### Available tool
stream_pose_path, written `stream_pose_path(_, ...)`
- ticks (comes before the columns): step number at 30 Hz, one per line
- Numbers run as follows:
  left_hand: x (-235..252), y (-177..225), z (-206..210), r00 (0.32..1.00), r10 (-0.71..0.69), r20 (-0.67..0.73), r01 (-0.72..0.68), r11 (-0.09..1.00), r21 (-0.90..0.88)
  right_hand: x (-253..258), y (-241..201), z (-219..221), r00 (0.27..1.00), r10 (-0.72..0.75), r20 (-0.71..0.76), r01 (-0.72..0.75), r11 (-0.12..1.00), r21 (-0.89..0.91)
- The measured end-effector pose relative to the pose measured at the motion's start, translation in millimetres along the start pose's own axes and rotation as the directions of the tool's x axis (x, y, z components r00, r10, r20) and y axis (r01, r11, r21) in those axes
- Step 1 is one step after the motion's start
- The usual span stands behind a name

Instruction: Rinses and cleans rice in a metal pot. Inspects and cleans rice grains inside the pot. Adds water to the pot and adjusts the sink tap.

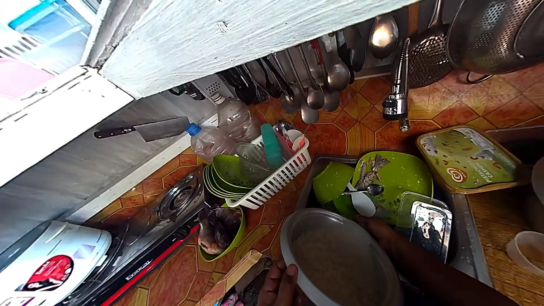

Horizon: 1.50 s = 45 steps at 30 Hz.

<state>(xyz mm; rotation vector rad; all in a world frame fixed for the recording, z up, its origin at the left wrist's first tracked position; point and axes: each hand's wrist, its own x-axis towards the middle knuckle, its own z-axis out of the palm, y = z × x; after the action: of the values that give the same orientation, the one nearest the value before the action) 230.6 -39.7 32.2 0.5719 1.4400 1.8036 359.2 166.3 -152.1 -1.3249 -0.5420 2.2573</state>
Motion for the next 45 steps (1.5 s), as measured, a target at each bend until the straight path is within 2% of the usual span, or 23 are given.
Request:
stream_pose_path(11, 2, 0, 2, 1.0, -0.007, -0.002, 0.007, 1.0, -0.006, 2, 1, -1, 1.0, 0.008, -0.009, -0.009, 0.999, -0.033)
stream_pose_path(22, 3, 1, 1, 0.999, -0.008, -0.033, 0.008, 1.0, -0.004, -3, 0, -4, 0.998, 0.019, 0.059, -0.022, 0.998, 0.052)
stream_pose_path(33, 3, 1, 3, 1.0, -0.002, -0.028, 0.001, 1.0, -0.006, -15, -4, -2, 1.0, 0.0, 0.015, 0.0, 0.998, 0.055)
stream_pose_path(45, 4, 1, 3, 1.0, -0.005, -0.023, 0.005, 1.0, -0.002, -13, -3, -3, 0.999, 0.001, 0.04, -0.006, 0.992, 0.125)
